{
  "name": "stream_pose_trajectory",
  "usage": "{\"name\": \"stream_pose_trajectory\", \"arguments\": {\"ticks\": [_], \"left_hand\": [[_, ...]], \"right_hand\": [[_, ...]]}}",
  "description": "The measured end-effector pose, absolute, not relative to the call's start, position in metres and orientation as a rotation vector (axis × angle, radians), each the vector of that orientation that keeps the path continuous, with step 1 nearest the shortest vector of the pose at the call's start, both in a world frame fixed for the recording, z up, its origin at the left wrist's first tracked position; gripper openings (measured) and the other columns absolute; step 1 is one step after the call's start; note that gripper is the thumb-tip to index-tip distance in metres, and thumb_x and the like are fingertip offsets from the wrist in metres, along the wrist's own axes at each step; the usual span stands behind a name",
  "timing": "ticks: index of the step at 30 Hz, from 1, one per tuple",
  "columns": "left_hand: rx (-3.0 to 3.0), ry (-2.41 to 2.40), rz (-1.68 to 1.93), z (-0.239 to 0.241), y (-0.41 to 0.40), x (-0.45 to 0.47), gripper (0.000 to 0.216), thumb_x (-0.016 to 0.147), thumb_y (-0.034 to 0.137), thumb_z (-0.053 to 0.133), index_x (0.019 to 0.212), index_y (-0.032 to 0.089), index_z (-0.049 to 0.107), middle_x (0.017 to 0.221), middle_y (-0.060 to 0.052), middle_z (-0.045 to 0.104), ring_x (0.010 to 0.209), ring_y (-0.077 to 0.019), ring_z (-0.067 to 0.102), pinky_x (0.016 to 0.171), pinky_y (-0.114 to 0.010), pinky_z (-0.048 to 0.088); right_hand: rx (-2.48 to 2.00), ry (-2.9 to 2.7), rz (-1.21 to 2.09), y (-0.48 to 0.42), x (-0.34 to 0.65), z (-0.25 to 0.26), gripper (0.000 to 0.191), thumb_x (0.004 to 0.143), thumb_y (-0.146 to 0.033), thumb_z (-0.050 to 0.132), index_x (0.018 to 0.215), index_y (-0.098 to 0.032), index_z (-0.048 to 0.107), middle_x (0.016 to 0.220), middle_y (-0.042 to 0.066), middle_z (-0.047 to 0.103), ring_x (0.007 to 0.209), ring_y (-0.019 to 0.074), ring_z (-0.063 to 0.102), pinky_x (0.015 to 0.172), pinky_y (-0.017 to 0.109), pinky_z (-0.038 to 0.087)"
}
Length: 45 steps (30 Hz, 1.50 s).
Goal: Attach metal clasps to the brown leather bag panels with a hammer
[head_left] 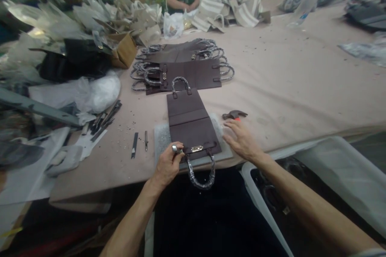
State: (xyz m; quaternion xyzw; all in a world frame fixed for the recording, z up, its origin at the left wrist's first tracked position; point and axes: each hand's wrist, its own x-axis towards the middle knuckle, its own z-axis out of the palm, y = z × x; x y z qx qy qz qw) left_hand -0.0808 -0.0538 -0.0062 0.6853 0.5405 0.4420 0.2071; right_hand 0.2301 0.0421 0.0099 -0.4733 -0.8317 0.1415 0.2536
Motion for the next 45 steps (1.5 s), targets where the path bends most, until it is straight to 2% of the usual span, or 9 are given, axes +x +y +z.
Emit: {"name": "stream_pose_trajectory", "arguments": {"ticks": [4,10,16,21,27,30,33,37,45], "left_hand": [[1.957,1.532,1.177,-0.001,-0.054,-0.084,0.013,0.091,0.017,0.061,0.104,0.019,0.065,0.112,-0.009,0.072,0.107,-0.0211,0.071,0.095,-0.039,0.059],[2.065,1.469,1.077,0.006,-0.058,-0.080,0.014,0.095,0.018,0.057,0.102,0.020,0.068,0.118,-0.011,0.072,0.108,-0.0207,0.071,0.093,-0.035,0.061],[1.656,1.685,1.309,0.001,-0.061,-0.079,0.009,0.094,0.024,0.062,0.097,0.018,0.068,0.104,-0.009,0.076,0.104,-0.0232,0.073,0.097,-0.043,0.060],[1.897,1.533,1.202,0.006,-0.064,-0.076,0.010,0.090,0.023,0.069,0.098,0.020,0.074,0.114,-0.010,0.076,0.106,-0.0224,0.074,0.098,-0.039,0.060],[0.955,1.658,1.669,0.002,-0.049,-0.090,0.029,0.085,0.043,0.077,0.094,0.016,0.070,0.095,-0.007,0.076,0.081,-0.0215,0.077,0.073,-0.035,0.065],[0.928,1.611,1.718,0.008,-0.045,-0.081,0.031,0.078,0.038,0.085,0.094,0.016,0.071,0.098,-0.007,0.077,0.085,-0.0202,0.077,0.088,-0.038,0.063],[1.160,1.533,1.613,0.018,-0.041,-0.047,0.022,0.082,0.031,0.081,0.097,0.017,0.072,0.109,-0.009,0.076,0.096,-0.0227,0.076,0.099,-0.045,0.060],[1.424,1.419,1.503,0.018,-0.029,0.000,0.013,0.086,0.023,0.076,0.097,0.018,0.072,0.113,-0.009,0.076,0.103,-0.0224,0.075,0.100,-0.043,0.060],[1.675,1.404,1.382,0.001,-0.022,0.010,0.012,0.086,0.014,0.073,0.097,0.019,0.072,0.111,-0.008,0.077,0.107,-0.0222,0.073,0.099,-0.043,0.061]], "right_hand": [[-0.973,-2.362,0.578,0.025,0.201,-0.003,0.043,0.093,-0.032,0.062,0.133,-0.016,0.060,0.142,0.017,0.054,0.135,0.0317,0.047,0.115,0.056,0.039],[-0.949,-2.299,0.664,0.022,0.198,-0.014,0.042,0.093,-0.027,0.062,0.134,-0.018,0.057,0.144,0.016,0.053,0.138,0.0327,0.045,0.116,0.059,0.038],[-0.887,-2.206,0.781,0.025,0.204,-0.019,0.038,0.093,-0.023,0.061,0.131,-0.021,0.056,0.144,0.015,0.054,0.139,0.0316,0.045,0.117,0.062,0.036],[-0.839,-2.109,0.866,0.023,0.207,-0.022,0.028,0.091,-0.020,0.062,0.118,-0.021,0.055,0.140,0.015,0.056,0.141,0.0316,0.044,0.117,0.062,0.035],[-0.837,-2.052,0.906,0.023,0.208,-0.023,0.028,0.088,-0.016,0.065,0.113,-0.022,0.054,0.139,0.015,0.056,0.140,0.0314,0.044,0.117,0.062,0.035],[-0.829,-2.031,0.899,0.021,0.208,-0.024,0.029,0.087,-0.017,0.066,0.113,-0.022,0.054,0.141,0.015,0.055,0.142,0.0307,0.043,0.118,0.061,0.035],[-0.869,-1.997,0.833,0.014,0.208,-0.026,0.022,0.088,-0.018,0.067,0.106,-0.021,0.056,0.145,0.017,0.050,0.141,0.0307,0.044,0.116,0.058,0.039],[-0.949,-1.973,0.681,-0.001,0.210,-0.030,0.008,0.091,-0.017,0.065,0.095,-0.022,0.061,0.144,0.015,0.049,0.138,0.0304,0.047,0.112,0.055,0.044],[-0.868,-1.981,0.596,-0.007,0.214,-0.036,0.017,0.092,-0.012,0.062,0.105,-0.023,0.066,0.133,0.013,0.057,0.132,0.0281,0.053,0.111,0.055,0.046]]}}
